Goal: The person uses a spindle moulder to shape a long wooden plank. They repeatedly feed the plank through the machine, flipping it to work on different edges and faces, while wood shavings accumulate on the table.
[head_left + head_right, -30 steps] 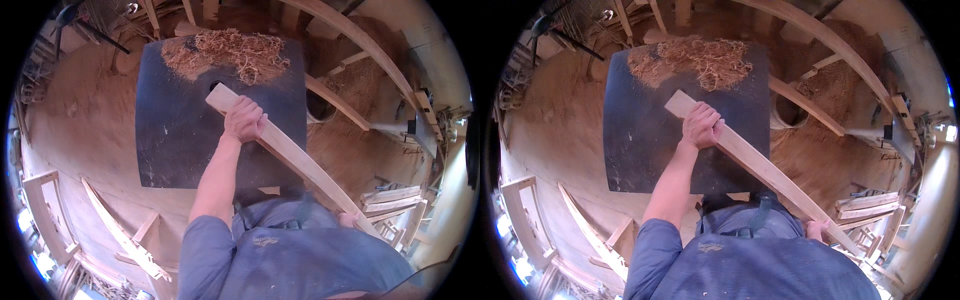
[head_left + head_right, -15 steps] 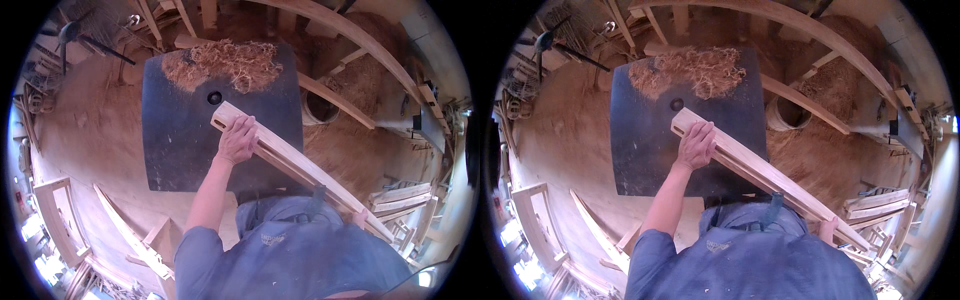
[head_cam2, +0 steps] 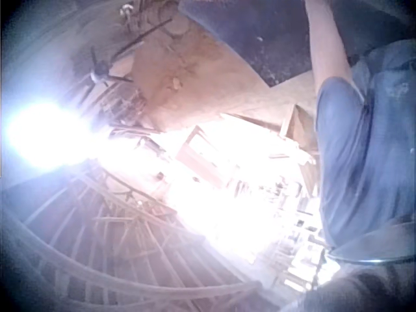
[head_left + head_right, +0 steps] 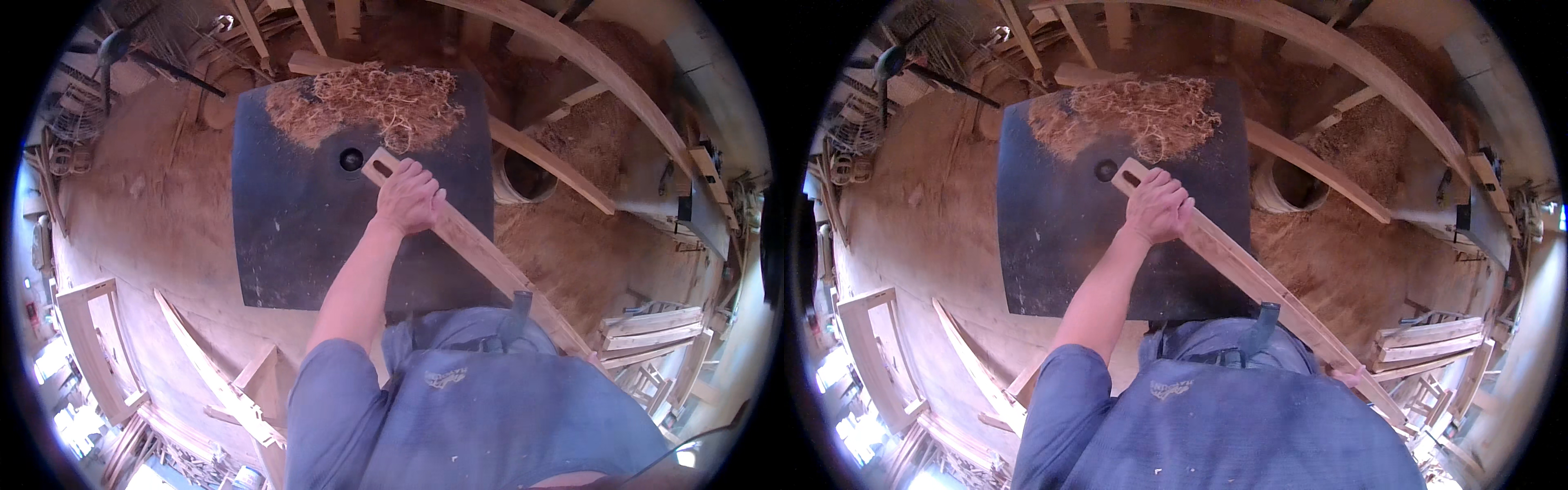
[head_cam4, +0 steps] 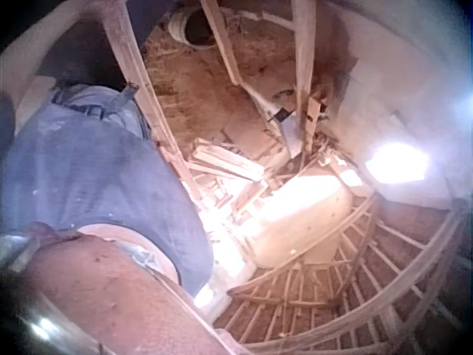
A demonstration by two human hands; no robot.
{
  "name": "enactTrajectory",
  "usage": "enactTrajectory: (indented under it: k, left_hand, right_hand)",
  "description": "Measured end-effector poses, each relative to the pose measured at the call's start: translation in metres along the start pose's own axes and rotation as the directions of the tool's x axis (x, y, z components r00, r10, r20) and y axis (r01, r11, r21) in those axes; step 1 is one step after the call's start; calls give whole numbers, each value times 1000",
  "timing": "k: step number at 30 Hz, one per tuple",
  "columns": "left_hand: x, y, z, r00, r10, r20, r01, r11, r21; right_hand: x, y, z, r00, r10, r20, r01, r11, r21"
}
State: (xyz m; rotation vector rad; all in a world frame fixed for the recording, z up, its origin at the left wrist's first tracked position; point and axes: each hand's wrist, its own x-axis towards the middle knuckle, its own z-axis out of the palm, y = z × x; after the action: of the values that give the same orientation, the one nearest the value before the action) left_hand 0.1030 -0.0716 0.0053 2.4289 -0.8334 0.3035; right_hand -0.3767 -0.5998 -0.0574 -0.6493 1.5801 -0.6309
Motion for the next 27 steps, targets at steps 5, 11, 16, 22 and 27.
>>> enactTrajectory:
  k: [5, 11, 16, 22, 27]
  left_hand:
    - [8, -7, 10, 1000, -4, -13, 4, 1000, -3]
    - [10, -21, 11, 1000, -23, -12, 23, 1000, 8]
    - [14, -33, 6, 1000, -29, -2, 29, 1000, 7]
    - [1, -40, -6, 996, -90, 22, 90, 995, 37]
    - [4, -34, -2, 998, -60, -27, 60, 998, -12]
  right_hand:
    - [-18, -7, 16, 999, 18, 27, -17, 999, -50]
    - [-28, -7, 24, 998, 23, 52, -18, 996, -91]
    - [-11, -1, 16, 996, 36, 85, -27, 995, -99]
    - [-43, 14, 49, 996, 87, 9, -85, 987, -138]
    - [-57, 1, 36, 998, 58, 29, -55, 992, -111]
